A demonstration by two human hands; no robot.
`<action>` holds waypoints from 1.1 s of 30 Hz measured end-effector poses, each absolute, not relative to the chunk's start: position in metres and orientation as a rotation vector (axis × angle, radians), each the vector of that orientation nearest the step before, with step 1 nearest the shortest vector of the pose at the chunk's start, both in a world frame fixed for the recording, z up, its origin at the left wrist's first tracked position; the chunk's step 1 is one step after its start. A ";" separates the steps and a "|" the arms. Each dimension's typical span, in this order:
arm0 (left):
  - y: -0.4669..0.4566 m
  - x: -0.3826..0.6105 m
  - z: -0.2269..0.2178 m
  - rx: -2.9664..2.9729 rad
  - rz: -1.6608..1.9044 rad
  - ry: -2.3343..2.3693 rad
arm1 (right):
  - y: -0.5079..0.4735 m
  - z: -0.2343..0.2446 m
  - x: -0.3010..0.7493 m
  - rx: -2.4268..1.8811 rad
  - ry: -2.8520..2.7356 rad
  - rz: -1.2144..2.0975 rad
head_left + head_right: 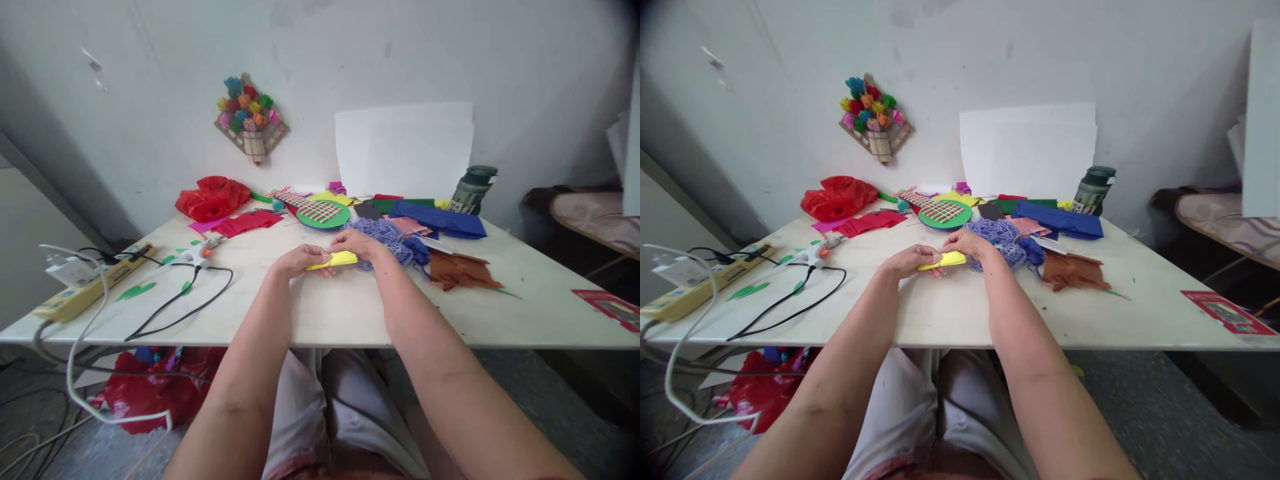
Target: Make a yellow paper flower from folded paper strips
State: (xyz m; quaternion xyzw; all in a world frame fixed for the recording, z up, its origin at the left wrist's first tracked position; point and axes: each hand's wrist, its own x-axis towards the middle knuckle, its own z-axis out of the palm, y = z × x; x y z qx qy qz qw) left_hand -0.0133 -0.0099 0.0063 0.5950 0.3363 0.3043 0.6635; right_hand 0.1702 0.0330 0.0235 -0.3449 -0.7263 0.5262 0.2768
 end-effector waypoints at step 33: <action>-0.004 -0.004 0.004 1.171 1.352 0.820 | 0.034 0.009 0.133 -0.813 -1.664 1.130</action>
